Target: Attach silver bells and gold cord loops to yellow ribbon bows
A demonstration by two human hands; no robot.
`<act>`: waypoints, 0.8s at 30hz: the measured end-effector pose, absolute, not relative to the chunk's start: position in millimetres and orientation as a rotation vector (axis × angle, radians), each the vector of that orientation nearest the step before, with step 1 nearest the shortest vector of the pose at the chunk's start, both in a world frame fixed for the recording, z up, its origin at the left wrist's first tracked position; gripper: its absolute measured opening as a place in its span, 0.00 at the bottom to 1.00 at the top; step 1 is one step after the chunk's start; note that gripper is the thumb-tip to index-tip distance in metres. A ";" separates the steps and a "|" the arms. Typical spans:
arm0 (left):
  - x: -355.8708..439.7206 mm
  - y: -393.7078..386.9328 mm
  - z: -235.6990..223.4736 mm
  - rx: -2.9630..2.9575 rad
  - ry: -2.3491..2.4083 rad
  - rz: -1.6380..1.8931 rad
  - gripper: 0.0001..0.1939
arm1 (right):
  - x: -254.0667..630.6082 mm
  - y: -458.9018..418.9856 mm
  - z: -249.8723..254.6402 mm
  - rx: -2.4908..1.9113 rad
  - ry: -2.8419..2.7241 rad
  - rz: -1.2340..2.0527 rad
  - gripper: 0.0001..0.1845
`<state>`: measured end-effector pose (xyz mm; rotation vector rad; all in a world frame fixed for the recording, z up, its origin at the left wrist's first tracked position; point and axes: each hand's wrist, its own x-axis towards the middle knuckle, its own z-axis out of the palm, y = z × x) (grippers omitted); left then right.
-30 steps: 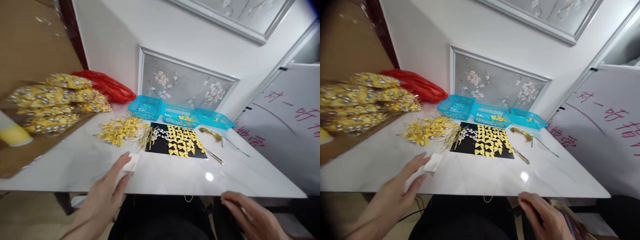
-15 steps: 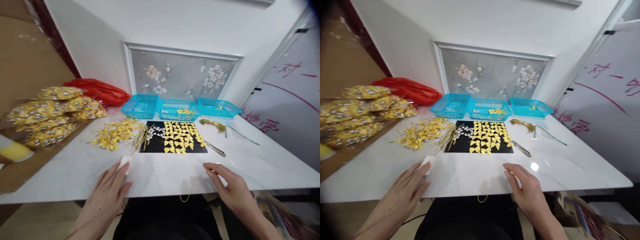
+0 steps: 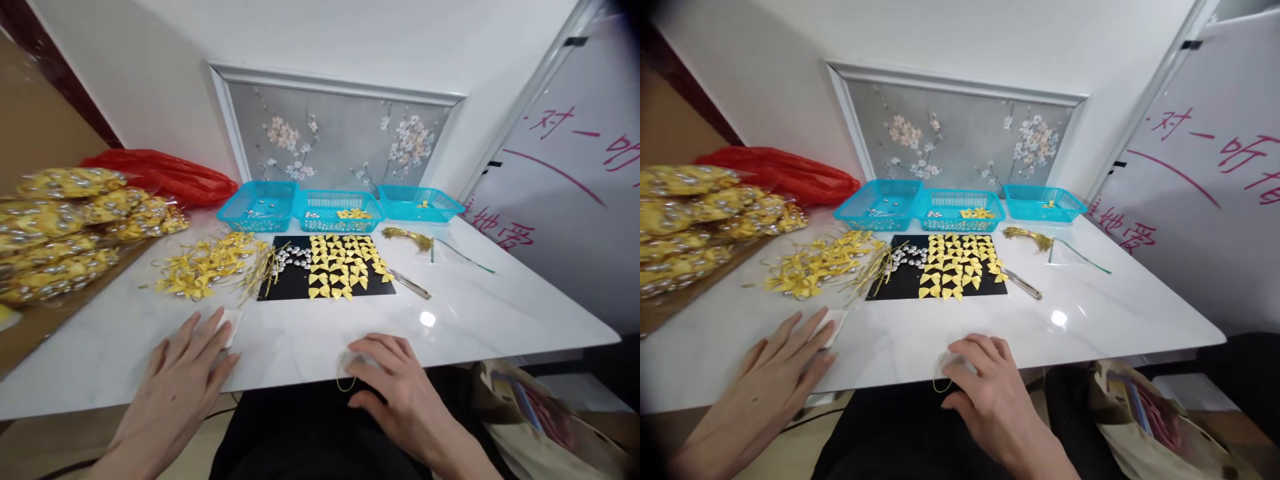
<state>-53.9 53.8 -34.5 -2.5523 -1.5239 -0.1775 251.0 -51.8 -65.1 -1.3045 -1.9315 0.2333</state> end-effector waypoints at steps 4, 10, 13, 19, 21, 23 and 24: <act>-57.0 49.9 -39.8 -2.498 -1.622 -0.140 0.28 | 243.6 -47.2 -77.3 -1.251 -1.749 0.357 0.11; -57.5 44.9 -41.7 -2.484 -1.693 -0.179 0.27 | 245.1 -32.6 -65.8 -1.350 -1.553 0.584 0.09; -58.0 45.2 -43.9 -2.489 -1.695 -0.246 0.28 | 248.0 -22.2 -49.4 -1.354 -1.492 0.649 0.11; -46.3 50.4 -41.0 -2.523 -1.695 -0.648 0.27 | 253.8 1.3 -9.1 -1.275 -1.564 0.705 0.10; -30.4 47.1 -35.4 -2.585 -1.685 -0.971 0.27 | 253.6 3.5 4.0 -1.261 -1.603 0.704 0.09; -10.0 40.3 -28.8 -2.663 -1.731 -1.167 0.24 | 251.5 0.0 11.9 -1.262 -1.654 0.698 0.07; 0.2 36.3 -25.7 -2.782 -1.769 -1.247 0.21 | 249.6 -4.0 12.4 -1.264 -1.682 0.701 0.06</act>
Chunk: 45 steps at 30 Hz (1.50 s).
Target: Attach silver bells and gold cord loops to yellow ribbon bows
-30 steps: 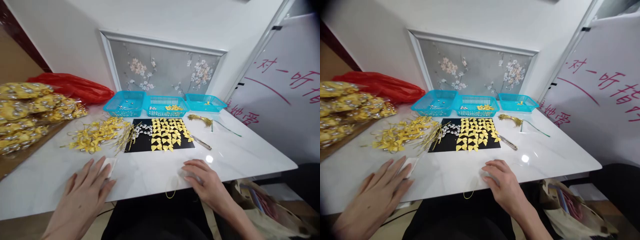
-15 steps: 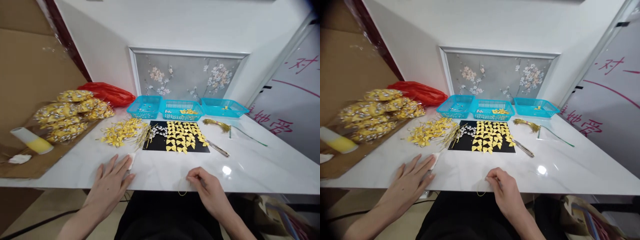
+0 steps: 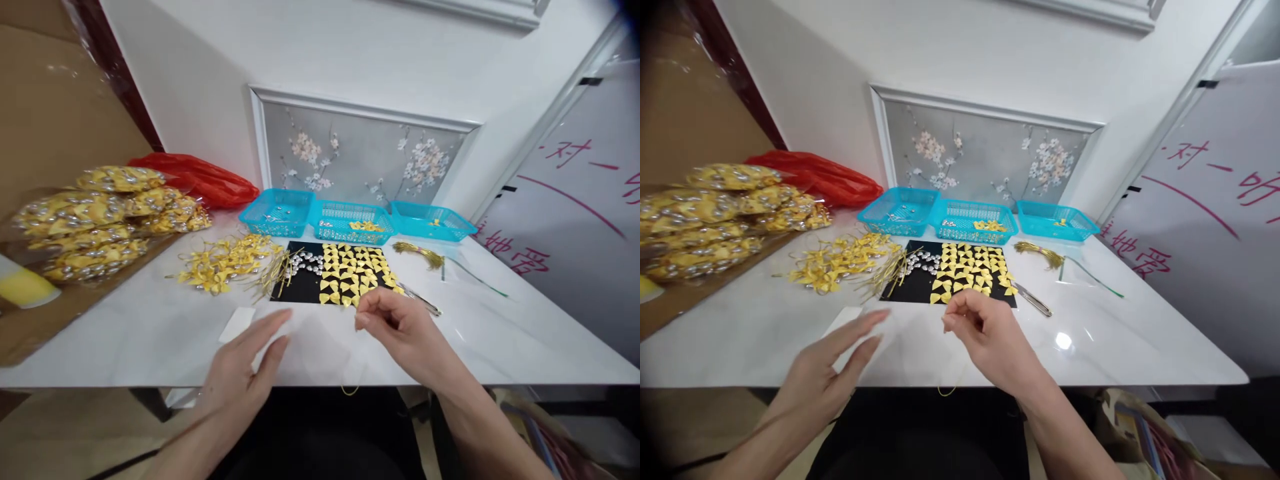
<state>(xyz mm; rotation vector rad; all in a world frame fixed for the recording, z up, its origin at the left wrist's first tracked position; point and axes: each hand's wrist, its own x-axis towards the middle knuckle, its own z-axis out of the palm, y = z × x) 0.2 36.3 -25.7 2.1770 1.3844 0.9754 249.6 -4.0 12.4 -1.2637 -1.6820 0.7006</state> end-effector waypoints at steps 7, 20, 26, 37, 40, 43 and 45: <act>38.0 21.9 -14.4 0.906 0.870 0.769 0.16 | 233.3 -45.5 -49.6 -1.338 -1.995 0.328 0.12; 58.1 30.1 -21.4 0.742 0.646 0.640 0.14 | 235.7 -6.7 -5.1 -1.241 -1.622 0.733 0.07; 57.6 31.1 -20.5 0.675 0.730 0.581 0.14 | 245.4 0.4 -3.9 -1.229 -1.530 0.812 0.06; 57.0 32.0 -15.5 0.823 0.863 0.695 0.12 | 245.7 -3.1 -2.8 -1.260 -1.536 0.767 0.07; 50.7 35.1 -14.4 0.770 0.847 0.753 0.12 | 245.5 -4.9 -2.7 -1.275 -1.561 0.706 0.08; 44.9 36.8 -14.3 0.652 0.723 0.786 0.12 | 241.1 -6.6 -7.5 -1.277 -1.601 0.676 0.08; 43.3 36.2 -14.2 0.605 0.624 0.782 0.10 | 235.6 -7.1 -13.3 -1.270 -1.630 0.676 0.09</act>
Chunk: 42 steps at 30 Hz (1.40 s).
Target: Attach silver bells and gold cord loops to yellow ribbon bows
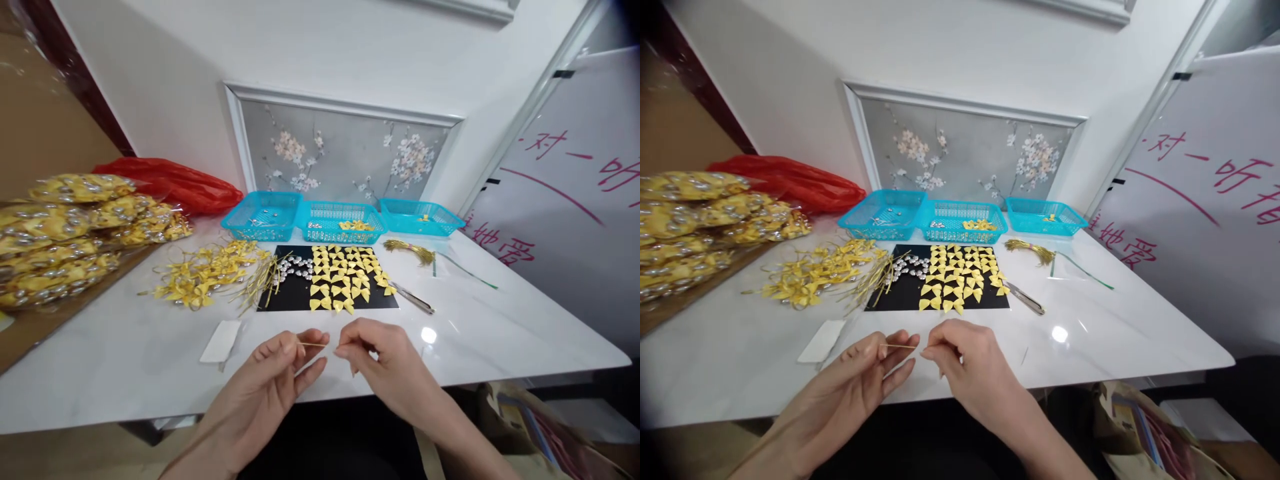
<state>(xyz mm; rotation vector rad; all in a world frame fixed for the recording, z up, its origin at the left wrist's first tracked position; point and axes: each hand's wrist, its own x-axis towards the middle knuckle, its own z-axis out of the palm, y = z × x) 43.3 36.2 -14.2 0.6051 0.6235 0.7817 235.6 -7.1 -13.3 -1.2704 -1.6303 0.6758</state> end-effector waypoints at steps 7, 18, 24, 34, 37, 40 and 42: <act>45.8 34.4 -11.6 0.789 0.767 0.857 0.11 | 218.6 -11.0 -30.5 -1.273 -1.704 0.664 0.11; 43.0 42.6 -9.7 1.410 0.908 0.880 0.02 | 224.3 -26.9 -1.8 -1.168 -1.723 0.698 0.11; 43.8 29.8 -6.0 1.785 0.708 0.614 0.14 | 220.6 -21.0 1.9 -1.141 -1.650 0.717 0.11; 43.2 32.8 -12.1 1.804 0.870 0.676 0.10 | 211.6 -23.9 -3.7 -1.096 -1.782 0.588 0.10; 42.4 32.0 -11.1 1.719 0.903 0.775 0.10 | 212.2 -25.0 -5.0 -1.097 -1.766 0.593 0.09; 42.9 32.4 -12.9 1.665 0.918 0.836 0.09 | 213.0 -25.1 -5.3 -1.114 -1.742 0.585 0.09; 43.5 33.3 -14.6 1.663 0.920 0.829 0.09 | 213.2 -24.7 -5.6 -1.123 -1.737 0.581 0.09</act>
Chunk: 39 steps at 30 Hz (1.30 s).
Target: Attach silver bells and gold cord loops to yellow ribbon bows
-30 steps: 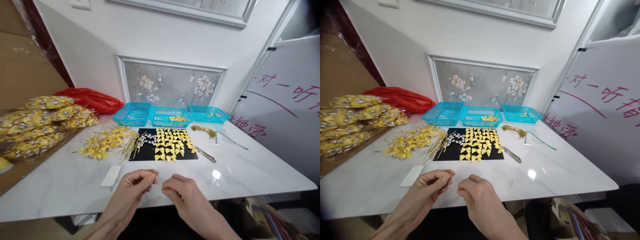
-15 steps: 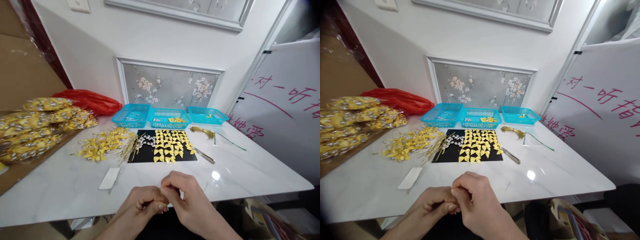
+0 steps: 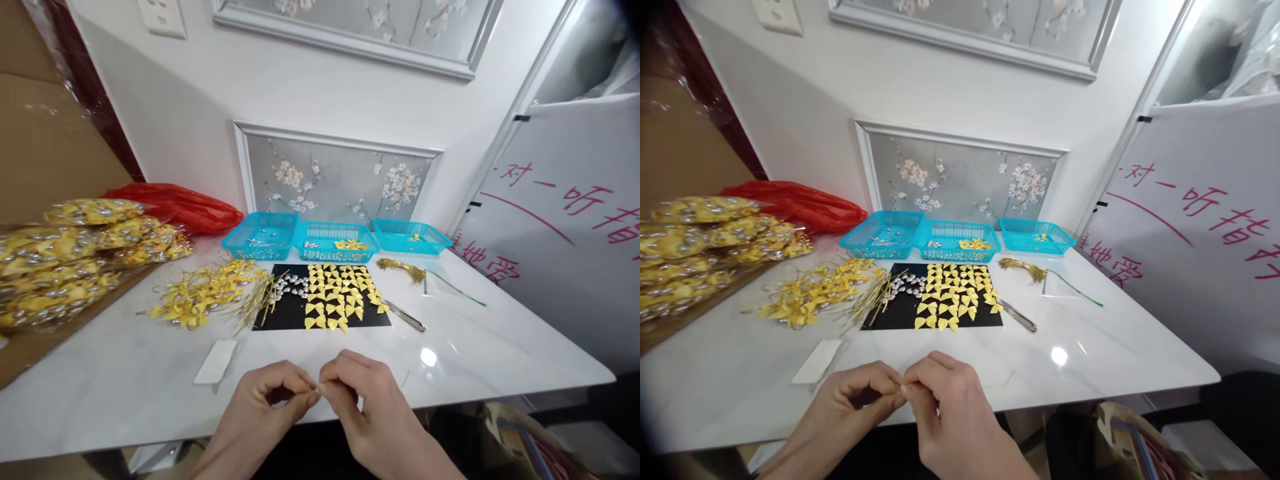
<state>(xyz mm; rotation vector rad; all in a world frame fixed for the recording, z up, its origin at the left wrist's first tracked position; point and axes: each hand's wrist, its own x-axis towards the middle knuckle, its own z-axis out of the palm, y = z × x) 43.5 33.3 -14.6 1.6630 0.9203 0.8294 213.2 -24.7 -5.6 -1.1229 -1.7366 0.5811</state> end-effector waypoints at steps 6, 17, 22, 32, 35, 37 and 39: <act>43.4 30.5 -17.0 1.717 0.863 0.749 0.10 | 212.9 -22.5 -7.4 -1.133 -1.790 0.516 0.11; 42.6 28.0 -16.9 1.711 0.892 0.819 0.09 | 210.4 -22.2 -5.9 -1.107 -1.762 0.513 0.10; 41.2 31.2 -18.5 1.576 0.928 0.917 0.08 | 208.3 -23.1 -6.4 -1.109 -1.765 0.524 0.10; 33.4 17.0 0.5 1.226 0.952 1.002 0.13 | 212.4 -26.3 -19.5 -1.254 -1.871 0.484 0.12; 33.7 16.7 0.7 1.227 0.960 0.972 0.14 | 213.0 -28.5 -19.7 -1.264 -1.916 0.486 0.12; 34.0 17.1 -0.9 1.222 0.973 0.969 0.14 | 213.7 -30.4 -18.1 -1.265 -1.944 0.476 0.13; 34.1 17.1 -3.1 1.204 0.992 0.989 0.14 | 215.1 -32.3 -15.9 -1.267 -1.977 0.435 0.14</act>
